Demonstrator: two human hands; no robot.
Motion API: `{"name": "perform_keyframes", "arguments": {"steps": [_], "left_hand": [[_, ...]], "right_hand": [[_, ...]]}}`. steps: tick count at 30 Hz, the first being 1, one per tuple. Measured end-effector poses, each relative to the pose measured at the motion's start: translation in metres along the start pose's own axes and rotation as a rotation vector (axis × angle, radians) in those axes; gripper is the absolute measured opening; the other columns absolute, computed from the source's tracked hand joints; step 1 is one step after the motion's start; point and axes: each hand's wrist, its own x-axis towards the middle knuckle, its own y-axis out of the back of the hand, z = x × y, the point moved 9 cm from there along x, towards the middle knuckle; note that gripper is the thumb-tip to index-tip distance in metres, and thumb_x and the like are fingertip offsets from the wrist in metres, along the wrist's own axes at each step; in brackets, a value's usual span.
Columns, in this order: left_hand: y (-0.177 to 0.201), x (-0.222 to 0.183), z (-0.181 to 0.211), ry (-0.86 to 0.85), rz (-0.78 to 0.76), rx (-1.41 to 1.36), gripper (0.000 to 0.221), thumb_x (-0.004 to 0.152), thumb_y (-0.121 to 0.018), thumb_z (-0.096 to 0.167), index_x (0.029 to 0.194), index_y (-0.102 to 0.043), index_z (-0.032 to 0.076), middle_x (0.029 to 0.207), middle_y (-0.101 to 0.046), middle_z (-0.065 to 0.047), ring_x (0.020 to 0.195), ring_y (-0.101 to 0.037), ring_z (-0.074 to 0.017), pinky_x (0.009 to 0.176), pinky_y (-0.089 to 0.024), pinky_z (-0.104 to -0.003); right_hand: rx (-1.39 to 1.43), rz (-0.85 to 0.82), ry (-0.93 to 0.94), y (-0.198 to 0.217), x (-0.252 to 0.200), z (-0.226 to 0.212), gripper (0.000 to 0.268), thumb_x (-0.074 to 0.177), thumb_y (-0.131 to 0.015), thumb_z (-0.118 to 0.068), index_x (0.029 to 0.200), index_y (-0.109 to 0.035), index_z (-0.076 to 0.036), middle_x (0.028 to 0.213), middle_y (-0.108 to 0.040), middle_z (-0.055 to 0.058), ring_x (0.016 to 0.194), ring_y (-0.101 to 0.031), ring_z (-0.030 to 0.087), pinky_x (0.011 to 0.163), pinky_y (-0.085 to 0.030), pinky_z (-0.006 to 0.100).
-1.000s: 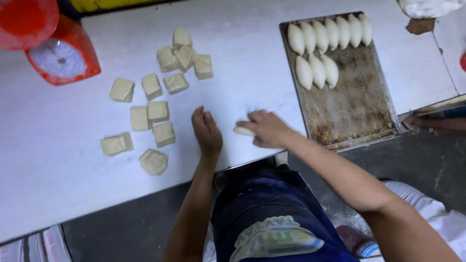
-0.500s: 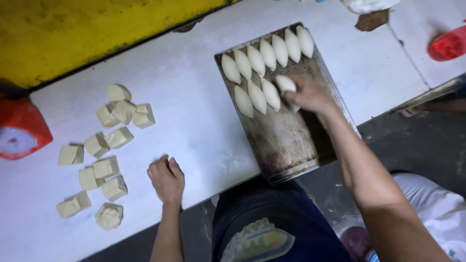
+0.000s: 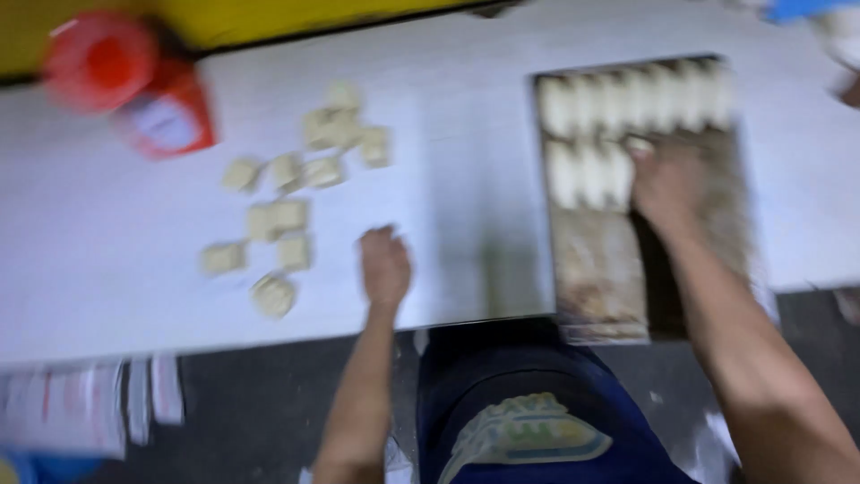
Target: Shaping pre-cut dough pieces into buns and placing them on a baking tray.
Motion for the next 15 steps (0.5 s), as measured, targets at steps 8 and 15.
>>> {"name": "perform_keyframes", "arguments": {"steps": [8,15], "left_hand": [[0.085,0.003,-0.006,0.087,0.045,-0.498,0.019,0.106,-0.051,0.024,0.112,-0.063,0.010,0.092,-0.057,-0.003,0.090,-0.062,-0.0227,0.082,-0.052,-0.036],[0.206,-0.062,-0.176,0.138,0.395,0.017,0.015,0.104,-0.061,0.016,0.110,-0.064,0.003,0.106,-0.059,-0.020,0.099,-0.057,-0.0403,0.092,-0.044,-0.052]], "right_hand": [[0.291,-0.209,0.320,-0.116,-0.054,-0.377,0.012,0.097,-0.073,-0.020,0.105,-0.077,-0.011,0.095,-0.069,0.013,0.088,-0.069,0.036,0.072,-0.058,0.042],[0.415,-0.594,0.217,-0.191,-0.099,-0.484,0.018,0.094,-0.072,-0.021,0.105,-0.076,-0.007,0.096,-0.076,0.021,0.095,-0.073,0.040,0.085,-0.058,0.051]]}}
